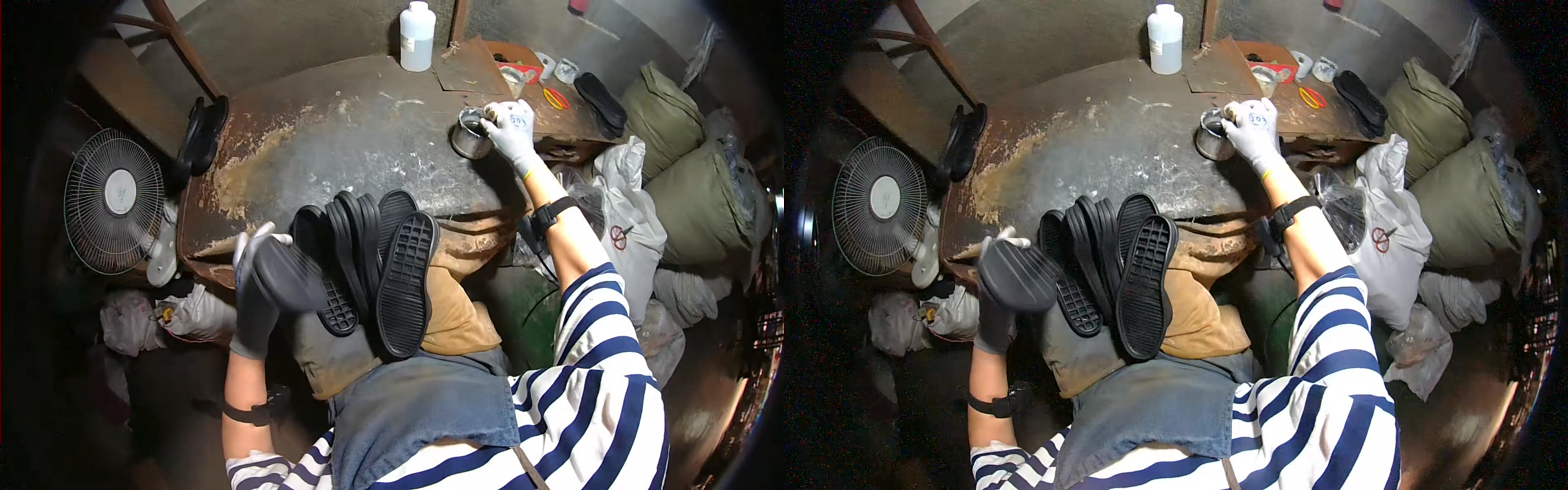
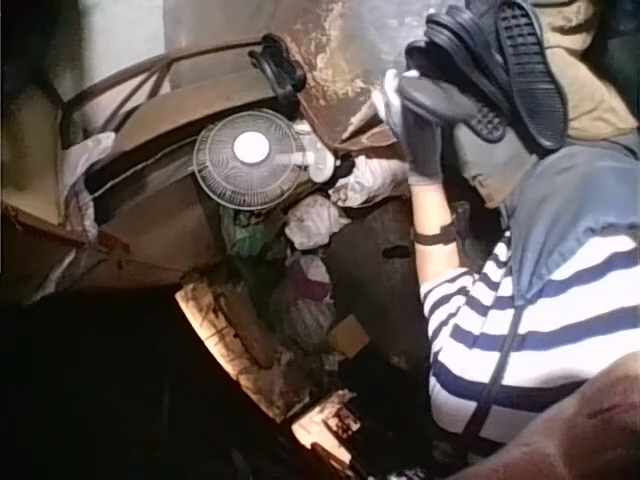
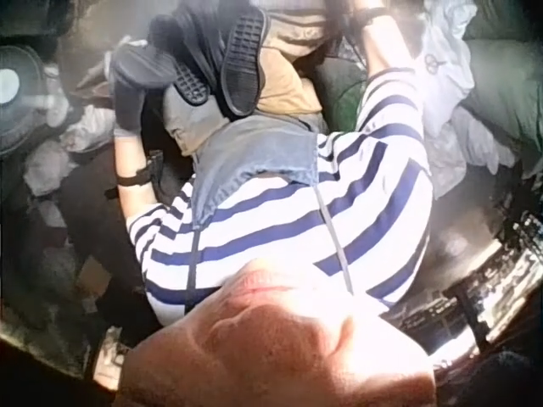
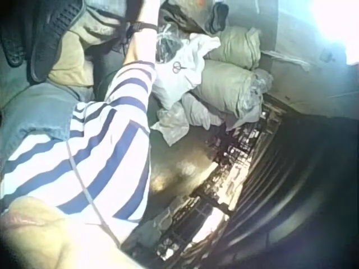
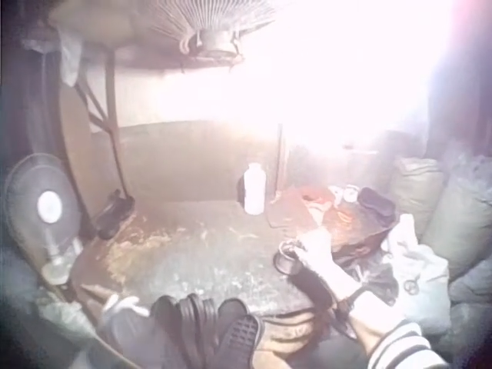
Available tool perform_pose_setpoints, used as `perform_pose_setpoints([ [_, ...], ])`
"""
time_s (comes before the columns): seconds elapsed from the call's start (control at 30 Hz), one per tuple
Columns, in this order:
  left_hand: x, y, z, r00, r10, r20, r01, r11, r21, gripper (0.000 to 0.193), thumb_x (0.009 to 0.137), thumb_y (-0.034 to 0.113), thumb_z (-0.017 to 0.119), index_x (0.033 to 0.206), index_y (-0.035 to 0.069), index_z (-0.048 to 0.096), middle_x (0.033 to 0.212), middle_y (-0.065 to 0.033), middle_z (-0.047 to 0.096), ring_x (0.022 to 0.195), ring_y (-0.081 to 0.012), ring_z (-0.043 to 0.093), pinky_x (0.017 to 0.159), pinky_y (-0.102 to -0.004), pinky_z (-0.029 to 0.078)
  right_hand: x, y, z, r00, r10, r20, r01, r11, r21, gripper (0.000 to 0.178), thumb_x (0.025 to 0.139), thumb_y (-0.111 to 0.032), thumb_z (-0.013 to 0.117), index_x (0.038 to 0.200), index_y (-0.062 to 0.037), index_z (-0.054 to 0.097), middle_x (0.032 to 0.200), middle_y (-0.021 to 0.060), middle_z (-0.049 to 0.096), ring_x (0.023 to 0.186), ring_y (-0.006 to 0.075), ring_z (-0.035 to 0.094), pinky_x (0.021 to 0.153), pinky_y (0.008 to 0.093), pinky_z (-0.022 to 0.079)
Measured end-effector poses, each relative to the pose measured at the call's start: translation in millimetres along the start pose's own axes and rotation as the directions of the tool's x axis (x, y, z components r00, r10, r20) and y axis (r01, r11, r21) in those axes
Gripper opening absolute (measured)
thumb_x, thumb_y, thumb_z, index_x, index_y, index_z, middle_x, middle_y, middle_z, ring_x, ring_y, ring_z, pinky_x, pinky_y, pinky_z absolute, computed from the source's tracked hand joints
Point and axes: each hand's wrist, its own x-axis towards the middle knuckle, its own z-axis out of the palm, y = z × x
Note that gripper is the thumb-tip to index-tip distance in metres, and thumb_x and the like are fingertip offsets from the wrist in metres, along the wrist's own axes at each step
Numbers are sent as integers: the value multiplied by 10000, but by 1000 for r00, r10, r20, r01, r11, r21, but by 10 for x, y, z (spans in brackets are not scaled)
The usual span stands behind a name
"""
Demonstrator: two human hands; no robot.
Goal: The recorder applies adhesive to several black shoe soles using a brush and a small container.
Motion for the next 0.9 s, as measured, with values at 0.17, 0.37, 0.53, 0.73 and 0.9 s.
perform_pose_setpoints([
  [0.17, 175, 441, 151, 947, -313, 71, 316, 872, -374, 369, 1004, 158, 543, 1307, -51, 514, 1243, -103, 611, 1125, -156, 563, 1008, -303, 414, -138, 221, 316, 966, 249, 77, -257, 958, 130, 197, 817, -364, 696, 912, -191, 701, 823, 21, 697, 930, 236, 629, 958, 436, 362],
  [0.37, 203, 116, 522, 766, -477, 431, 407, -159, -900, 352, 949, 209, 559, 1184, -41, 638, 1103, -168, 705, 960, -272, 698, 898, -400, 561, -129, 116, 320, 804, 586, 103, -571, 711, 410, 302, 877, -339, 640, 1032, -104, 752, 1024, 111, 735, 979, 269, 681, 907, 373, 498],
  [0.53, 695, 258, 722, 873, -10, 488, 432, -451, -781, 626, 956, 450, 496, 1332, -50, 522, 1298, -267, 586, 1185, -443, 576, 1007, -624, 461, -454, 841, 438, 633, 755, 169, -473, 204, 857, 270, 887, -174, 665, 1057, 32, 705, 1052, 106, 711, 989, 210, 656, 929, 335, 495],
  [0.73, 618, 478, 851, 868, 48, 494, 451, -493, -744, 670, 1021, 506, 371, 1508, 46, 355, 1546, -201, 360, 1383, -457, 382, 1071, -752, 273, -256, 324, 30, 493, 746, 448, -284, -348, 893, 217, 895, -185, 654, 996, -2, 712, 980, 66, 711, 917, 178, 654, 895, 281, 491],
  [0.9, 550, 457, 1035, 801, 138, 582, 587, -366, -722, 625, 1055, 466, 306, 1500, 29, 350, 1513, -235, 389, 1289, -471, 490, 981, -681, 458, -40, -948, -494, 874, 390, 290, -290, -59, 955, 298, 829, 69, 617, 1113, 4, 682, 1063, 61, 697, 1007, 148, 637, 934, 320, 507],
])
